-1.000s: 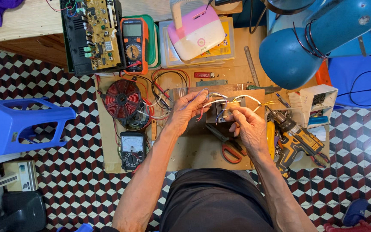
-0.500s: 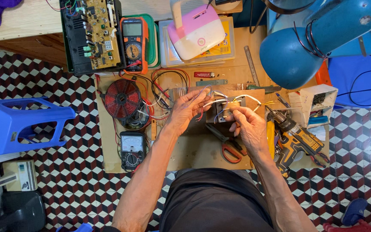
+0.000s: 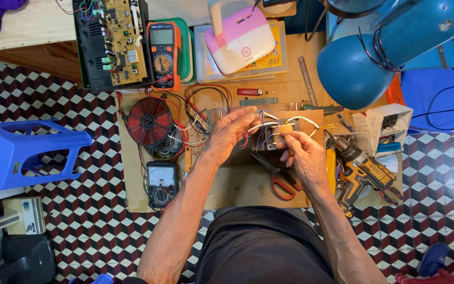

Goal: The person uses a multimeter to test electrical continuity and resistance on a small transformer and its attached wires. They adjust the multimeter dial, connect the probes to different wire ends, and observe the readings on the display.

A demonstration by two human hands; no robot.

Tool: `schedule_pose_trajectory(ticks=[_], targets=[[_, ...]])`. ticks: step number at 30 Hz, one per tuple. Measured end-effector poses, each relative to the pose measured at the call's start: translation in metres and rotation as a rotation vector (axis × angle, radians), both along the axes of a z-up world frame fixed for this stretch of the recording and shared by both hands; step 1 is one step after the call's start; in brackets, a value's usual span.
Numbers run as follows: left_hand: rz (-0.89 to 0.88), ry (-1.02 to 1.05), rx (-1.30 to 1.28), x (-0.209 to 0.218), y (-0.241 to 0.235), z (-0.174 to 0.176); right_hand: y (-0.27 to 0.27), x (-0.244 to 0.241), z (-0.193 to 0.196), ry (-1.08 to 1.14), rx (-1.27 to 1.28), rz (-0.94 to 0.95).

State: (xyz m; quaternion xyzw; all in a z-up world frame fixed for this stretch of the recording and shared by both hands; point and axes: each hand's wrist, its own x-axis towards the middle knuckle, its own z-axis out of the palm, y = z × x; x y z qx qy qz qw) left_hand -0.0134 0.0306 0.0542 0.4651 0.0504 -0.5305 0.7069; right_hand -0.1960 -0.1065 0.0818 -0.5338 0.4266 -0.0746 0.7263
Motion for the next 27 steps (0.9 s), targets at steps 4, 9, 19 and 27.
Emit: schedule_pose_trajectory(ticks=[4,9,19,27], targets=[[0.005,-0.003,-0.016,0.000,0.000,-0.003,0.000,-0.001,-0.001,-0.002,-0.002,0.001],[0.008,-0.007,0.013,0.002,0.000,-0.006,0.001,0.005,0.011,-0.010,0.008,0.010],[-0.161,-0.224,0.061,0.013,-0.004,0.002,-0.003,0.055,0.056,0.070,-0.738,0.194],[-0.028,-0.178,-0.044,0.017,0.012,-0.031,-0.009,0.074,0.031,0.104,-0.627,0.201]])
